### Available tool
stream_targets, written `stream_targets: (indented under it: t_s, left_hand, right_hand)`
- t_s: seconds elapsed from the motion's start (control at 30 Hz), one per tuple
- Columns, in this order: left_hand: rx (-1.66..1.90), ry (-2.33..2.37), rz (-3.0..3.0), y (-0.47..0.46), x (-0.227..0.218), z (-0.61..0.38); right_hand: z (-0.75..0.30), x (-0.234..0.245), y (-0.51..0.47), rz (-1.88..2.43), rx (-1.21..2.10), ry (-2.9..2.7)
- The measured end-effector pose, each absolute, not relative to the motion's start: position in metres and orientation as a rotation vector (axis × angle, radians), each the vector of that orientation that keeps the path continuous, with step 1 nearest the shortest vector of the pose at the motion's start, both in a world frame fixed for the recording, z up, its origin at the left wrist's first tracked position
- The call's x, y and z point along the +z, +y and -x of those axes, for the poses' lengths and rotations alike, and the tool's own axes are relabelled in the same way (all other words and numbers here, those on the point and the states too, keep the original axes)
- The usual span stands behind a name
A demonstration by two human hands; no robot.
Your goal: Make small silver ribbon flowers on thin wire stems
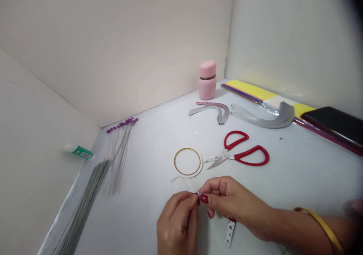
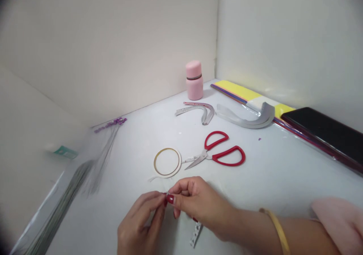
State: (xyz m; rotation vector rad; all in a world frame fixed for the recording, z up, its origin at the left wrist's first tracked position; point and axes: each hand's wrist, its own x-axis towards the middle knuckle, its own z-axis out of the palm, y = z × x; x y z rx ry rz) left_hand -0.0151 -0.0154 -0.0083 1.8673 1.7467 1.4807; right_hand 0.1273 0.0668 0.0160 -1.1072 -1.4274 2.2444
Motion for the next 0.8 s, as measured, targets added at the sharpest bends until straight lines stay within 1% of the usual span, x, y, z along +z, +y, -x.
stream_targets:
  t_s: [0.1, 0.17, 0.27, 0.33, 0.4, 0.8]
  left_hand:
    - [1.465, 1.718, -1.825, -0.015, -0.009, 0.014]
    - [1.49, 1.691, -1.665, -0.014, -0.007, 0.011]
    - [1.526, 1.685, -1.171, -0.011, -0.003, 0.007]
    - [1.489, 1.635, -0.823, -0.009, -0.001, 0.005]
    - [1.424, 1.543, -0.63, -0.008, 0.0, 0.004]
    - [1.424, 1.489, -0.459, -0.006, 0.004, 0.001]
  right_hand:
    - [-0.127, 0.015, 0.068, 1.086, 2.222, -1.415]
    - [-0.127, 0.015, 0.068, 1.078, 2.214, -1.405]
    - [-0.126, 0.018, 0.069, 1.077, 2.209, -1.395]
    - [-0.126, 0.019, 0.07, 1.069, 2.204, -1.402]
    - [-0.126, 0.019, 0.069, 1.054, 2.187, -1.422]
    - [-0.126, 0.015, 0.068, 0.984, 1.997, -1.596]
